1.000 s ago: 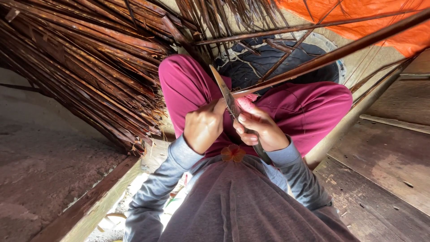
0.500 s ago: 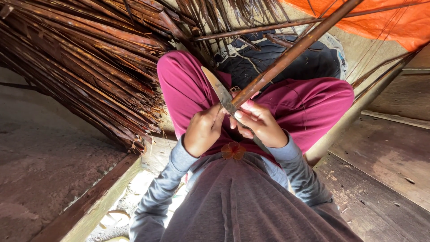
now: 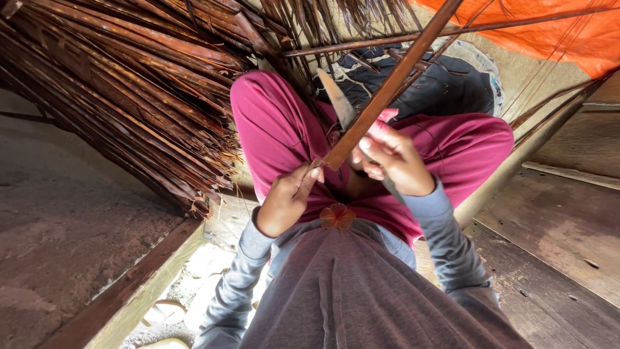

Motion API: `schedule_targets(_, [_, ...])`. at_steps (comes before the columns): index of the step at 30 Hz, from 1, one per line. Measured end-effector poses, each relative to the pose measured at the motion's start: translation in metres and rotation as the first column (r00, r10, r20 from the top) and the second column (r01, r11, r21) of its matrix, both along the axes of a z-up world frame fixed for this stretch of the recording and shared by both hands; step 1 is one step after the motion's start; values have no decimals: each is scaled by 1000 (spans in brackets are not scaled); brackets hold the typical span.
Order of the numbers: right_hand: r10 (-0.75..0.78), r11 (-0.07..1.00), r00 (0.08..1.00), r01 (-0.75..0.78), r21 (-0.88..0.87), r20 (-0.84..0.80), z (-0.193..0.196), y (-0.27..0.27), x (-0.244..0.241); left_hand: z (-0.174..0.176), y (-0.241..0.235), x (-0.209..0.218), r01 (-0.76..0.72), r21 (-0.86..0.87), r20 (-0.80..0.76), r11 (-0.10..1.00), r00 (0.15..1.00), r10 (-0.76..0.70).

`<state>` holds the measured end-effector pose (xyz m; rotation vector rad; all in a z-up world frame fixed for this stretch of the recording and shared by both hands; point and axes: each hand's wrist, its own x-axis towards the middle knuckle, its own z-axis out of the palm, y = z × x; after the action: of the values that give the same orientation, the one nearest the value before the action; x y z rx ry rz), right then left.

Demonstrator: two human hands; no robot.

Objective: The person sits cross-legged and uses a knife to shave thin strips from long sticks. They repeatedly hold a stick in one hand and scrape it with the knife in the other, producing fine shavings that fall away.

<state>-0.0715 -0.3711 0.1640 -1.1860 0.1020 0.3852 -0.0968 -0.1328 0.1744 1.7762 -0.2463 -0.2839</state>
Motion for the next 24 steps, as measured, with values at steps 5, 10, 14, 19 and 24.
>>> schedule_targets(5, [-26,1000,999,25,-17,-21,10,-2,5,-13,4,-4,28,-2,-39,1000,999,-28])
schedule_targets(10, [16,999,1000,-16,-34,6,19,14,-11,-12,1,2,36,-4,-65,999,997,-36])
schedule_targets(14, [96,994,992,-91,64,-80,7,28,-26,-28,-3,3,31,9,-65,999,997,-30])
schedule_targets(19, [95,988,982,-74,133,-164,-13,18,-23,-33,-4,-2,1,26,-47,1000,999,0])
schedule_targets(24, [131,984,975,-106,140,-180,-3,14,-16,-31,-1,-6,-23,54,-37,998,999,25])
